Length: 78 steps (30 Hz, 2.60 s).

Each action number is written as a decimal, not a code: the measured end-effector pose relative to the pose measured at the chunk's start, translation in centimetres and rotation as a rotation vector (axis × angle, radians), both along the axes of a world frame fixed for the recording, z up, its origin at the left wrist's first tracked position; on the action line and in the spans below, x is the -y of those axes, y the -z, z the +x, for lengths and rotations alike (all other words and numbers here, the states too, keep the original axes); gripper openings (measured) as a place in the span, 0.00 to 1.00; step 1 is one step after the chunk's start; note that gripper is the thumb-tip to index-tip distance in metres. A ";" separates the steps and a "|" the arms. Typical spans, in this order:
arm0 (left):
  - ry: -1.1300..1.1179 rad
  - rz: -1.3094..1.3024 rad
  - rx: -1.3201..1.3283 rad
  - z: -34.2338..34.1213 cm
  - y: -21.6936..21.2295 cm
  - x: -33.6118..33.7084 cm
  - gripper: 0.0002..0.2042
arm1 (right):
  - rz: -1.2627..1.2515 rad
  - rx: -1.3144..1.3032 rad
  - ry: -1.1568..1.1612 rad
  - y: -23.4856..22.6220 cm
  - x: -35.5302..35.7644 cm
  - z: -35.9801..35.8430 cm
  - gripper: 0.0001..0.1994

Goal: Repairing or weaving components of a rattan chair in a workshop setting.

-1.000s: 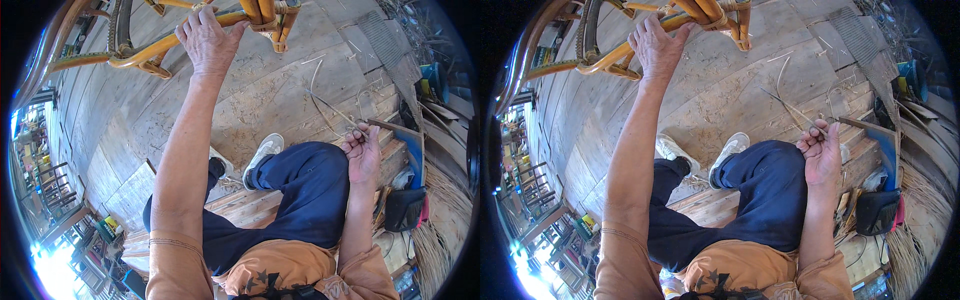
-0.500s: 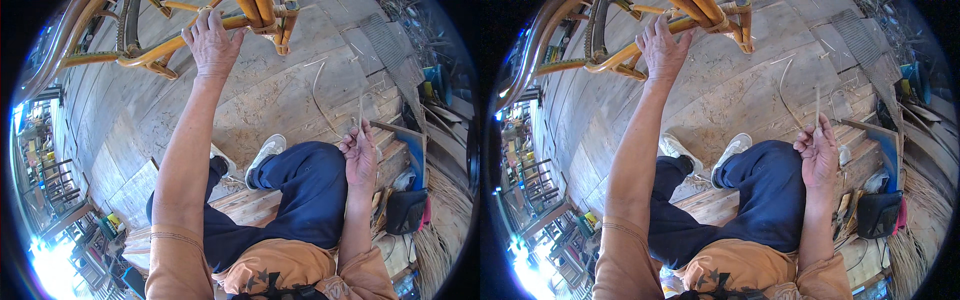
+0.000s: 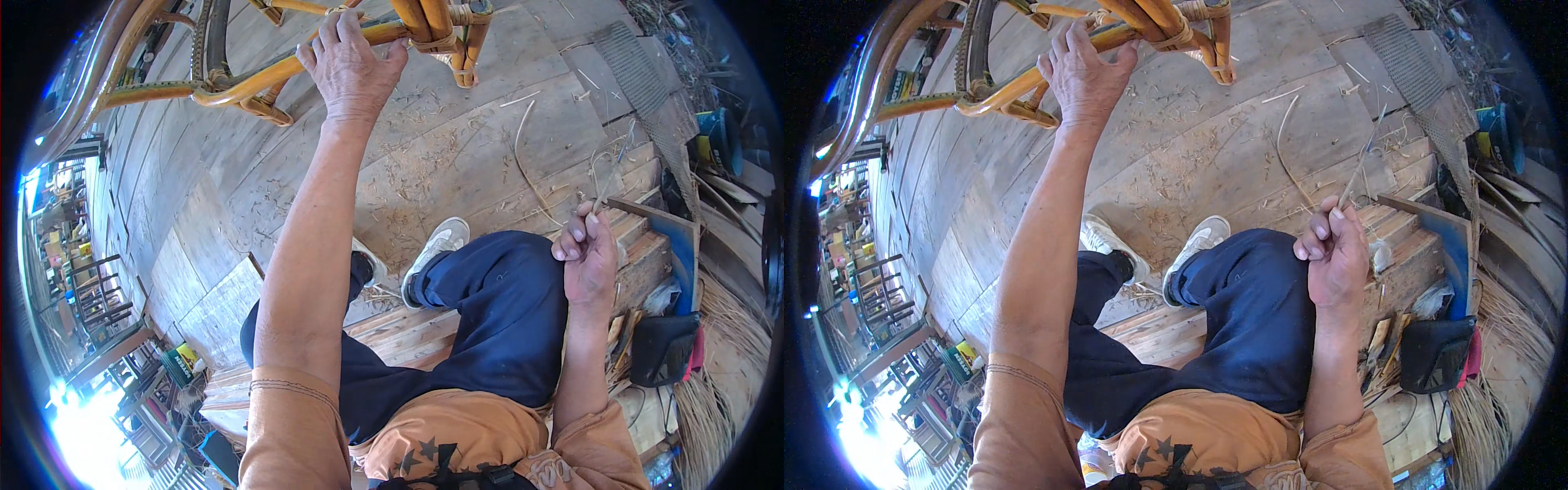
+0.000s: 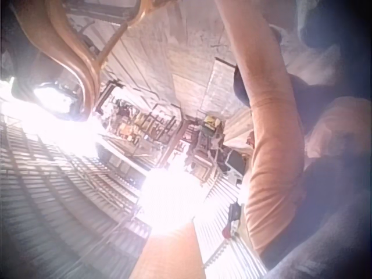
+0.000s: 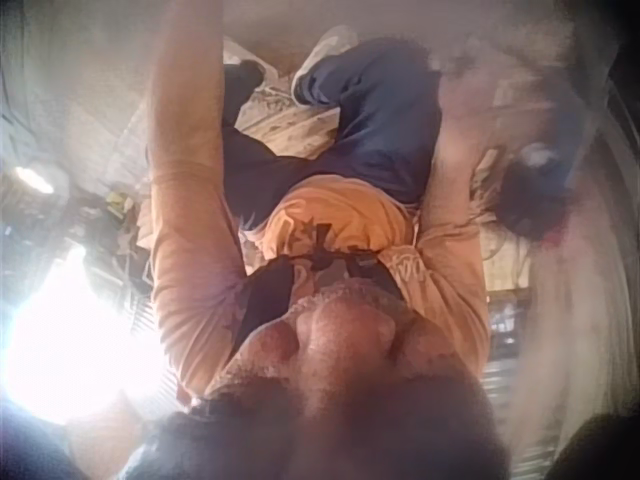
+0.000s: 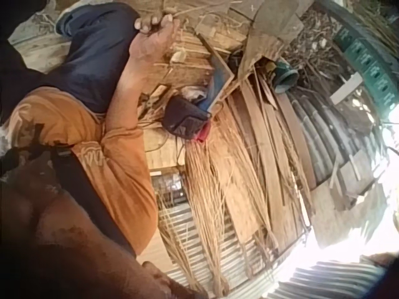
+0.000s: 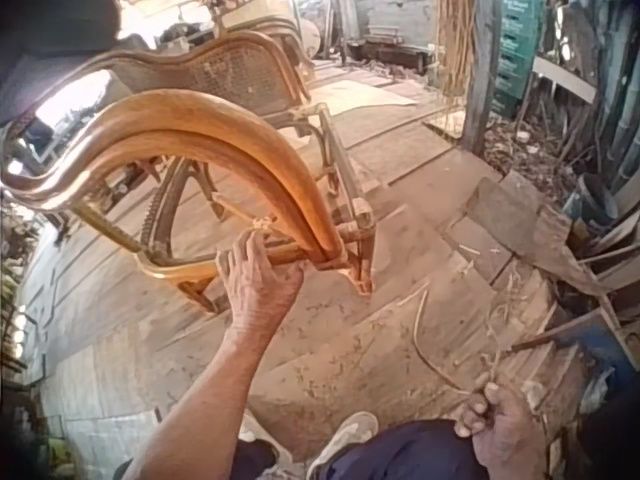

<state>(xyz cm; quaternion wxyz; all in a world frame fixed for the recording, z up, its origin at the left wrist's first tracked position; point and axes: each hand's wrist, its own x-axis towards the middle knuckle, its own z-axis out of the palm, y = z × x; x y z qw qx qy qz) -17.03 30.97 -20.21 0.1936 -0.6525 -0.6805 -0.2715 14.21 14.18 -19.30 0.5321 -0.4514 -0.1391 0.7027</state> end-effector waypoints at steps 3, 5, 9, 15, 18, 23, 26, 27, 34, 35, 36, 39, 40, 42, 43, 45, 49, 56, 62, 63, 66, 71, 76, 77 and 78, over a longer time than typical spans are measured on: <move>-0.020 0.035 -0.004 0.3 0.0 -0.1 0.32 | -0.048 -0.006 -0.033 -0.7 -0.5 -0.8 0.08; -0.027 0.033 -0.004 0.3 -0.4 -0.1 0.32 | -0.049 0.011 -0.035 -0.9 -0.5 -1.2 0.08; -0.050 -0.045 0.088 0.6 -0.6 -0.2 0.32 | -0.045 0.087 -0.051 -1.2 -0.6 -2.0 0.10; 0.000 -0.007 0.085 -0.4 -0.5 0.3 0.31 | 0.051 0.264 -0.085 -0.8 -0.3 -3.4 0.15; 0.025 0.067 0.033 -0.5 -0.5 0.7 0.27 | 0.055 0.342 -0.102 -1.1 -0.4 -3.3 0.16; 0.142 -0.160 0.522 3.4 -1.4 5.5 0.17 | 0.038 0.354 -0.046 -1.2 -0.5 -3.6 0.17; 0.121 -0.374 1.108 4.6 -0.3 4.7 0.13 | 0.021 0.438 -0.079 -1.6 -0.7 -4.5 0.18; 0.133 -0.360 1.390 4.8 0.1 4.1 0.13 | 0.027 0.465 -0.070 -1.8 -0.7 -4.9 0.18; 0.135 -0.185 1.877 5.9 0.9 2.0 0.11 | 0.052 0.536 -0.039 -1.6 -0.4 -4.8 0.15; 0.138 -0.186 1.882 6.1 0.7 1.9 0.11 | 0.052 0.541 -0.037 -1.6 -0.4 -4.6 0.15; 0.136 -0.161 1.944 6.3 0.5 1.9 0.11 | 0.048 0.559 -0.053 -1.7 -0.4 -4.5 0.14; 0.127 -0.133 2.036 6.1 0.2 1.8 0.10 | 0.050 0.554 -0.088 -1.4 -0.5 -4.2 0.13; 0.125 -0.138 2.077 6.0 0.2 1.7 0.09 | 0.054 0.544 -0.102 -1.3 -0.5 -4.1 0.13; 0.095 -0.134 2.071 5.8 0.2 1.4 0.09 | 0.055 0.537 -0.113 -1.3 -0.6 -4.1 0.13; 0.062 -0.134 2.066 5.7 0.3 1.3 0.09 | 0.053 0.529 -0.123 -1.2 -0.6 -4.0 0.12; 0.051 -0.143 2.071 5.4 0.5 1.2 0.09 | 0.045 0.520 -0.117 -0.9 -0.6 -4.0 0.12; 0.060 -0.156 2.083 5.4 0.4 1.0 0.09 | 0.032 0.516 -0.110 -1.0 -0.7 -3.8 0.11; 0.070 -0.163 2.076 5.4 0.5 0.9 0.08 | 0.018 0.506 -0.121 -0.9 -0.7 -3.7 0.11; 0.062 -0.143 2.096 5.6 0.7 1.0 0.07 | 0.021 0.522 -0.115 -0.8 -0.8 -3.7 0.11; 0.064 -0.141 2.080 5.7 0.7 1.0 0.08 | 0.017 0.522 -0.112 -0.8 -0.8 -3.6 0.11; 0.034 -0.214 1.780 4.6 1.5 1.1 0.11 | 0.013 0.516 -0.113 -1.1 -0.9 -3.9 0.11; -0.127 -0.348 0.933 4.4 -0.7 3.2 0.13 | 0.007 0.502 -0.106 -0.9 -1.0 -3.6 0.11; -0.174 0.143 0.134 1.5 -1.5 2.6 0.29 | 0.010 0.504 -0.109 -0.9 -0.9 -3.5 0.12; -0.175 0.143 0.134 1.0 -1.5 2.4 0.29 | 0.011 0.503 -0.110 -0.9 -0.9 -3.4 0.12; -0.145 0.063 0.151 0.5 -1.5 2.2 0.31 | 0.015 0.493 -0.111 -0.7 -0.8 -3.3 0.12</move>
